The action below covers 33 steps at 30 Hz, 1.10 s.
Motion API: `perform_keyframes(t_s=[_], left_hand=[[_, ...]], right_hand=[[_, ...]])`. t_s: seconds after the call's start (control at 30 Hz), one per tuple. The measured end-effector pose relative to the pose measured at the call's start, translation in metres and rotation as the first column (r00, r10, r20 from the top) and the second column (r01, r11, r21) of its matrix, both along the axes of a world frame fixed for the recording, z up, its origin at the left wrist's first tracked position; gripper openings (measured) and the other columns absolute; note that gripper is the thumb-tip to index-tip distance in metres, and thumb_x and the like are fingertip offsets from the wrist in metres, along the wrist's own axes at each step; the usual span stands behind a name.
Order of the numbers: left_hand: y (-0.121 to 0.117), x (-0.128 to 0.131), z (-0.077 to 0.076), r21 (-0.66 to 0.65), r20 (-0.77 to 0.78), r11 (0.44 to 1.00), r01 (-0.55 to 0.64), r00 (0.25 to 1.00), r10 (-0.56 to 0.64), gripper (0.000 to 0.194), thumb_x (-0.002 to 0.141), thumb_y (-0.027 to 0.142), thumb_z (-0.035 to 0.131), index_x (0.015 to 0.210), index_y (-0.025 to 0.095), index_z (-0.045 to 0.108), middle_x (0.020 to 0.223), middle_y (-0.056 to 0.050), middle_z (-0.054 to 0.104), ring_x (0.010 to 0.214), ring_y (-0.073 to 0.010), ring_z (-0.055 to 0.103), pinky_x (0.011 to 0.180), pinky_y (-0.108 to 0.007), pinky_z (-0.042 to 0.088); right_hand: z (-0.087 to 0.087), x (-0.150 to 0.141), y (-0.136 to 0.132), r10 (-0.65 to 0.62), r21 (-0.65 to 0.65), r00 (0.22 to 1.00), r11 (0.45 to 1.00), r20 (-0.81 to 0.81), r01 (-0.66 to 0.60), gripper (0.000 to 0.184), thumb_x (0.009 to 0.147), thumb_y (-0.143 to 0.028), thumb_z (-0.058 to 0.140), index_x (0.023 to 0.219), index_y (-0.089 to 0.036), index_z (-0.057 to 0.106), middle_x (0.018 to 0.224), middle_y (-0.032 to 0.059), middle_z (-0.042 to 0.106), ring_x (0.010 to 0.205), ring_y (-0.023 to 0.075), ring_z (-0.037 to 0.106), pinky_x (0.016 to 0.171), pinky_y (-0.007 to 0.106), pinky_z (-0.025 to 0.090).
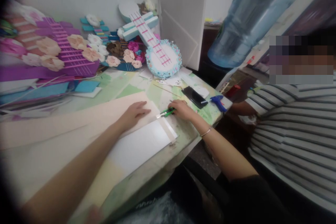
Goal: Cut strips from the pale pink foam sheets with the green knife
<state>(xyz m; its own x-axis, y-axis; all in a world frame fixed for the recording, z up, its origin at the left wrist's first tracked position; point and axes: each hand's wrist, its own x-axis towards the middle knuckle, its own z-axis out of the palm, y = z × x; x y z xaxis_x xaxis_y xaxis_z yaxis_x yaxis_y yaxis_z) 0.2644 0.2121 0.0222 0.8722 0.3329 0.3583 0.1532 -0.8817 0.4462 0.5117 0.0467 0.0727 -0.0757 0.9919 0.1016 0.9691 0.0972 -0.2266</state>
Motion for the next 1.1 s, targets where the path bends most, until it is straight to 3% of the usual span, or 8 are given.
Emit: perform_keyframes(t_s=[0.2, 0.4, 1.1], left_hand=[[0.001, -0.002, 0.003, -0.003, 0.011, 1.000, 0.009, 1.000, -0.009, 0.035, 0.097, 0.028, 0.040, 0.118, 0.030, 0.067, 0.143, -0.006, 0.049, 0.131, -0.0281, 0.044, 0.109, -0.053, 0.036], [0.000, -0.003, 0.008, 0.033, -0.019, 0.997, 0.074, 0.997, -0.073, 0.039, 0.092, 0.013, 0.043, 0.106, 0.035, 0.072, 0.144, -0.001, 0.048, 0.137, -0.0278, 0.037, 0.110, -0.056, 0.032], [0.003, -0.006, 0.004, 0.080, -0.089, 0.992, 0.099, 0.992, -0.092, 0.037, 0.095, 0.017, 0.042, 0.112, 0.034, 0.070, 0.142, -0.006, 0.051, 0.140, -0.0285, 0.033, 0.110, -0.056, 0.030]], right_hand=[[-0.003, -0.001, 0.001, 0.000, 0.005, 1.000, 1.000, 0.013, 0.000, 0.024, 0.083, -0.011, 0.055, 0.102, -0.022, 0.065, 0.102, 0.0083, 0.063, 0.099, 0.0237, 0.055, 0.086, 0.033, 0.034], [-0.002, -0.005, 0.003, -0.004, 0.010, 0.999, 1.000, 0.039, 0.003, 0.026, 0.081, -0.008, 0.057, 0.101, -0.022, 0.064, 0.102, 0.0079, 0.063, 0.098, 0.0239, 0.055, 0.087, 0.035, 0.031], [0.000, -0.007, -0.014, 0.017, 0.026, 0.992, 0.999, 0.123, -0.020, 0.025, 0.083, -0.010, 0.055, 0.105, -0.020, 0.063, 0.101, 0.0091, 0.064, 0.099, 0.0235, 0.056, 0.090, 0.036, 0.027]])
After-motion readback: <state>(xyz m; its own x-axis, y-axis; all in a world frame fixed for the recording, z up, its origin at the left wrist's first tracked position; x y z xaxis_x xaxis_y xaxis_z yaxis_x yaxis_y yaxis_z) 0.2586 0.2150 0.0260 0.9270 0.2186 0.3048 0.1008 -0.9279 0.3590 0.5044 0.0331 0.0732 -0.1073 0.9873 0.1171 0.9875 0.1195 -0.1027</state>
